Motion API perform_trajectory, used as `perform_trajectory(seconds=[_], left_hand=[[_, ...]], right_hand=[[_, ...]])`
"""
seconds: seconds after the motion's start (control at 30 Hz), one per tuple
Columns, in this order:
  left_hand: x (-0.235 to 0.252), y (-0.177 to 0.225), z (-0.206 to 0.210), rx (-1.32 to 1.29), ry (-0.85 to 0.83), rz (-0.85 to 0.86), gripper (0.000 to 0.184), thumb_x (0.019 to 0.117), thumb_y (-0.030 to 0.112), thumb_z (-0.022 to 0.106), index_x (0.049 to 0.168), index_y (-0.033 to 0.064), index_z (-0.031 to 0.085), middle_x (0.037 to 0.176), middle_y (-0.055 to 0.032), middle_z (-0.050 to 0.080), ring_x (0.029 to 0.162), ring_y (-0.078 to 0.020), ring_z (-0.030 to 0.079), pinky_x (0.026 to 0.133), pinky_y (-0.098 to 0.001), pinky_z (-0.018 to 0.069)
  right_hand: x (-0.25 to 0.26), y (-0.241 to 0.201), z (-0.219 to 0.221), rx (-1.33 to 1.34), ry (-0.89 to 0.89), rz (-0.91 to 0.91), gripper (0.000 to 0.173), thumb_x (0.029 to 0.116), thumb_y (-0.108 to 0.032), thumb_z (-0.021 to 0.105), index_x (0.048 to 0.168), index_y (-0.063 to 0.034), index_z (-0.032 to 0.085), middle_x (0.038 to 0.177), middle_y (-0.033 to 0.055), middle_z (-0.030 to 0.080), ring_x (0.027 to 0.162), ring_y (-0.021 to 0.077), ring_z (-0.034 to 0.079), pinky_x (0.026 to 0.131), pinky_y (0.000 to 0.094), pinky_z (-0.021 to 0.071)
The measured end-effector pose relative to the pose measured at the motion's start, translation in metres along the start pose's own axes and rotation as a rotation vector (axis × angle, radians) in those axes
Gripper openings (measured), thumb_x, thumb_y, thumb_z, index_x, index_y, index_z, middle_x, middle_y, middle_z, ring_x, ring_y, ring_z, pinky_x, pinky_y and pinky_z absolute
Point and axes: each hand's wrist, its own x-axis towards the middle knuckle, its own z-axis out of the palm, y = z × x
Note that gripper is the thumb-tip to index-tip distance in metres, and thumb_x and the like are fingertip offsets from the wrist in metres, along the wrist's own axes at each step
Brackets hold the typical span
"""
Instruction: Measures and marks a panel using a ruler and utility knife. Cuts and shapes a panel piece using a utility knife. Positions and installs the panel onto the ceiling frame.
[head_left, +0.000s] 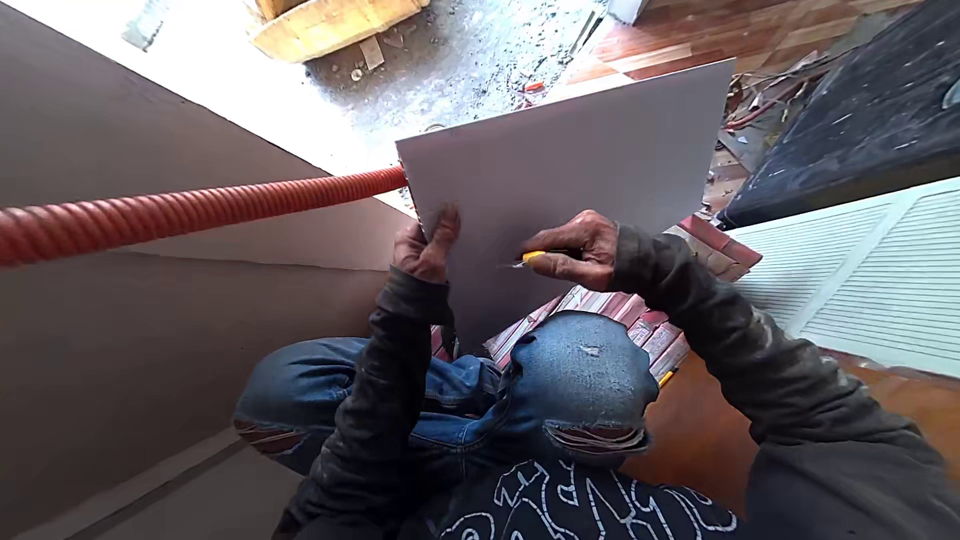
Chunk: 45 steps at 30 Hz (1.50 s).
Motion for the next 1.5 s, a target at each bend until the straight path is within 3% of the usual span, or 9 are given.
perform_trajectory(seconds=[0.2, 0.4, 0.67, 0.73, 0.83, 0.9, 1.07, 1.2, 1.5], left_hand=[[0.023, 0.020, -0.008, 0.051, 0.030, -0.145, 0.022, 0.1080, 0.014, 0.047, 0.097, 0.0124, 0.065, 0.073, 0.0110, 0.071, 0.066, 0.0013, 0.068, 0.065, -0.0204, 0.0599], [0.032, 0.023, -0.011, 0.021, 0.071, -0.202, 0.025, 0.1094, 0.015, 0.045, 0.095, 0.0127, 0.065, 0.072, 0.0099, 0.071, 0.066, 0.0014, 0.068, 0.065, -0.0192, 0.0594], [0.040, 0.035, 0.000, 0.074, 0.150, -0.225, 0.027, 0.1112, 0.023, 0.042, 0.105, 0.0099, 0.065, 0.078, 0.0093, 0.070, 0.072, 0.0030, 0.069, 0.071, -0.0187, 0.0594], [0.035, 0.035, 0.000, 0.085, 0.091, -0.206, 0.026, 0.1100, 0.023, 0.045, 0.112, 0.0061, 0.065, 0.087, 0.0075, 0.071, 0.081, 0.0021, 0.068, 0.080, -0.0210, 0.0584], [0.012, 0.020, 0.004, -0.053, -0.020, -0.217, 0.013, 0.1002, 0.006, 0.052, 0.105, 0.0044, 0.064, 0.081, 0.0028, 0.074, 0.073, -0.0053, 0.072, 0.072, -0.0268, 0.0624], [-0.002, 0.003, 0.013, -0.200, -0.016, -0.267, 0.016, 0.1002, -0.003, 0.049, 0.101, 0.0063, 0.062, 0.078, 0.0013, 0.074, 0.070, -0.0074, 0.072, 0.068, -0.0271, 0.0626], [0.007, 0.003, 0.028, -0.116, 0.121, -0.406, 0.015, 0.1082, 0.011, 0.047, 0.111, 0.0066, 0.061, 0.079, 0.0024, 0.072, 0.070, -0.0058, 0.071, 0.069, -0.0254, 0.0613], [0.021, 0.007, 0.025, -0.073, 0.100, -0.367, 0.019, 0.1098, 0.016, 0.045, 0.113, 0.0069, 0.061, 0.080, 0.0027, 0.072, 0.071, -0.0052, 0.071, 0.069, -0.0246, 0.0614], [0.032, 0.004, 0.023, -0.067, 0.089, -0.382, 0.018, 0.1096, 0.014, 0.045, 0.114, 0.0045, 0.059, 0.078, 0.0025, 0.070, 0.069, -0.0039, 0.069, 0.068, -0.0234, 0.0603]], right_hand=[[-0.003, 0.022, 0.026, -0.064, -0.016, 0.018, 0.042, 0.0989, -0.041, 0.054, 0.108, -0.0089, 0.078, 0.071, 0.0053, 0.069, 0.059, 0.0148, 0.062, 0.057, 0.0427, 0.0522], [-0.001, 0.016, 0.024, -0.058, -0.035, 0.075, 0.038, 0.0984, -0.033, 0.056, 0.108, -0.0029, 0.077, 0.079, 0.0116, 0.073, 0.069, 0.0216, 0.067, 0.067, 0.0478, 0.0544], [0.002, 0.031, 0.038, -0.054, 0.084, -0.200, 0.042, 0.0972, -0.045, 0.057, 0.098, -0.0094, 0.079, 0.073, 0.0030, 0.072, 0.062, 0.0120, 0.065, 0.054, 0.0384, 0.0527], [0.003, 0.020, 0.032, -0.053, 0.072, -0.172, 0.040, 0.0976, -0.042, 0.058, 0.101, -0.0074, 0.078, 0.076, 0.0048, 0.073, 0.065, 0.0130, 0.066, 0.058, 0.0387, 0.0539], [0.005, 0.016, 0.029, -0.026, 0.105, -0.187, 0.038, 0.0995, -0.039, 0.058, 0.102, -0.0070, 0.077, 0.077, 0.0034, 0.072, 0.065, 0.0096, 0.065, 0.059, 0.0344, 0.0537], [0.007, 0.021, 0.032, 0.000, 0.132, -0.212, 0.037, 0.0998, -0.037, 0.057, 0.102, -0.0055, 0.077, 0.074, 0.0029, 0.071, 0.062, 0.0074, 0.062, 0.056, 0.0309, 0.0519], [0.006, 0.022, 0.029, 0.065, 0.125, -0.186, 0.036, 0.1012, -0.030, 0.055, 0.102, -0.0004, 0.076, 0.073, 0.0042, 0.070, 0.060, 0.0042, 0.059, 0.056, 0.0255, 0.0488], [0.005, 0.028, 0.023, 0.133, 0.132, -0.242, 0.035, 0.1030, -0.029, 0.055, 0.100, -0.0009, 0.076, 0.072, 0.0004, 0.068, 0.060, -0.0013, 0.058, 0.054, 0.0198, 0.0474], [0.000, 0.013, 0.000, 0.065, -0.091, -0.032, 0.036, 0.1019, -0.028, 0.055, 0.091, -0.0008, 0.076, 0.064, 0.0004, 0.063, 0.055, 0.0026, 0.050, 0.054, 0.0252, 0.0415]])
